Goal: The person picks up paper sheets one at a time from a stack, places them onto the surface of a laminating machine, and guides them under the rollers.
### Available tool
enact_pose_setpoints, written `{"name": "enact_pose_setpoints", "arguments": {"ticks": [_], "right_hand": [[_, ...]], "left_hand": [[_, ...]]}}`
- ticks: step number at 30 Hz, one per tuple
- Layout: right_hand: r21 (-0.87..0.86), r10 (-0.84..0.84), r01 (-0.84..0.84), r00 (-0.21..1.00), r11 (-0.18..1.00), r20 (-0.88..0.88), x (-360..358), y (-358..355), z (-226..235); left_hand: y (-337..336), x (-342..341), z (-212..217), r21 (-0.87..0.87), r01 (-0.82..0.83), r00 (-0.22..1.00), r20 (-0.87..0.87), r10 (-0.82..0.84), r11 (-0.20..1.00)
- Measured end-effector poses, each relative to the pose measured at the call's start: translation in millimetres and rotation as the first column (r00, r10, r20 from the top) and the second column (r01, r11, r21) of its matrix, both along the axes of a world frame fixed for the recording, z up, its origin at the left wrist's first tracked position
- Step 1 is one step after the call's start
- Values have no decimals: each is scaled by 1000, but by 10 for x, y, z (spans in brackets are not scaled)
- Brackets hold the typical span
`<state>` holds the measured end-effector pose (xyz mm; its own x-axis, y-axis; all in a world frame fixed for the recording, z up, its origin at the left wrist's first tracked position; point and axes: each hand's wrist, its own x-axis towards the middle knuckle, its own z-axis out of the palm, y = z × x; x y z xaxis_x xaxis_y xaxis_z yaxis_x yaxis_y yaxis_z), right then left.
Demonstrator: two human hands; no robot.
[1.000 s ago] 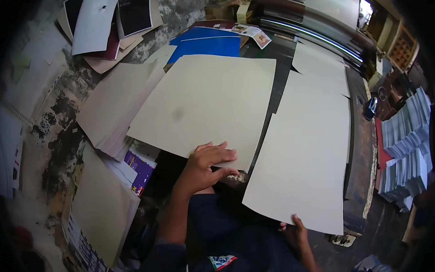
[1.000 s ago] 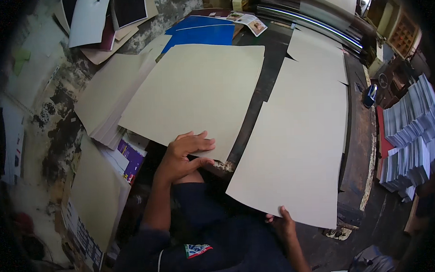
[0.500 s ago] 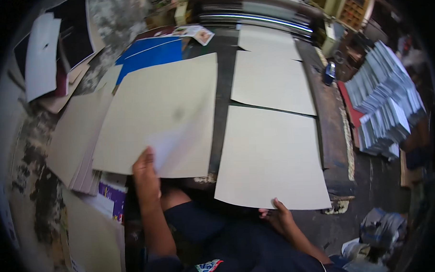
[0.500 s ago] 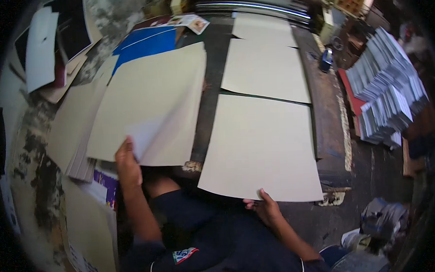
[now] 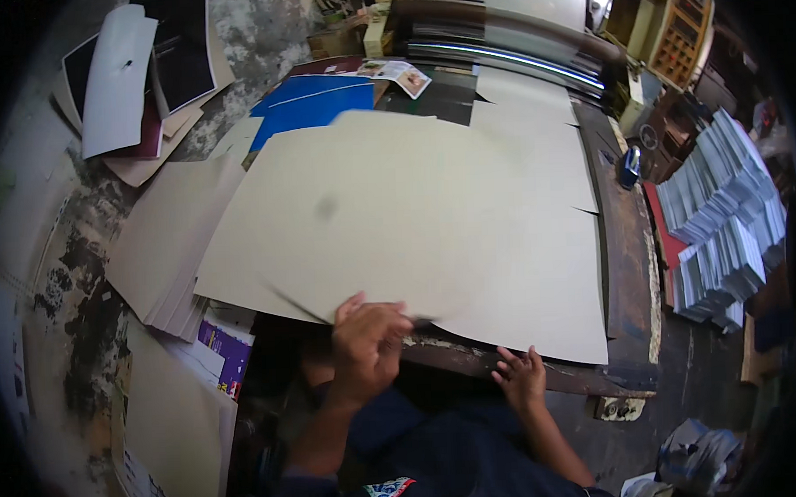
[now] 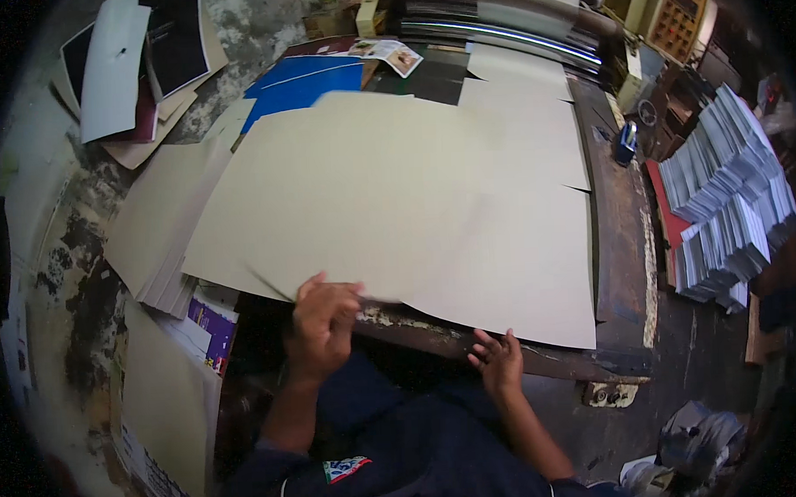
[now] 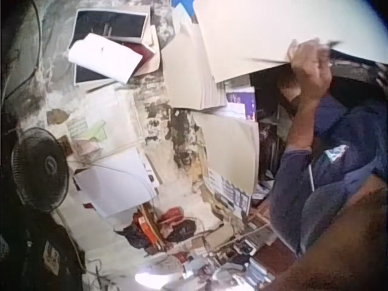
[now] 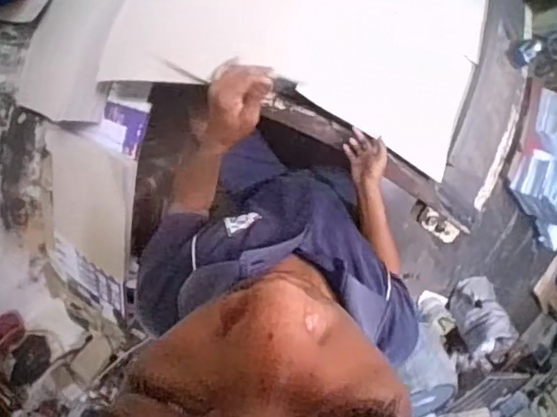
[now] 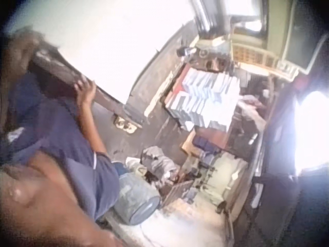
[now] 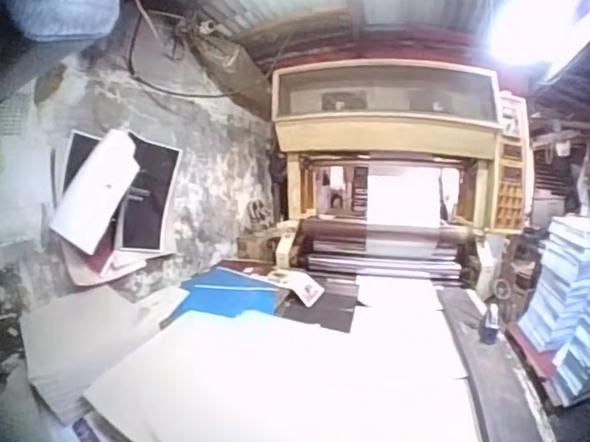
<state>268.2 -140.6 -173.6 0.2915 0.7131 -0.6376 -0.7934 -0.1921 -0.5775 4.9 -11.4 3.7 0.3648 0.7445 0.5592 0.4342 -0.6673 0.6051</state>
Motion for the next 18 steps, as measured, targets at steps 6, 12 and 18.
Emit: {"name": "enact_pose_setpoints", "arguments": {"ticks": [6, 12, 18], "right_hand": [[713, 309, -86, 932, 696, -190, 272, -169, 458], [178, 94, -110, 991, 978, 99, 393, -297, 483], [83, 103, -112, 990, 990, 101, 191, -456, 326]], "left_hand": [[-97, -100, 120, -75, 435, 896, -64, -439, 898], [-59, -158, 125, 96, 201, 946, -277, -168, 975], [238, -265, -145, 182, -90, 952, -273, 138, 979]]}}
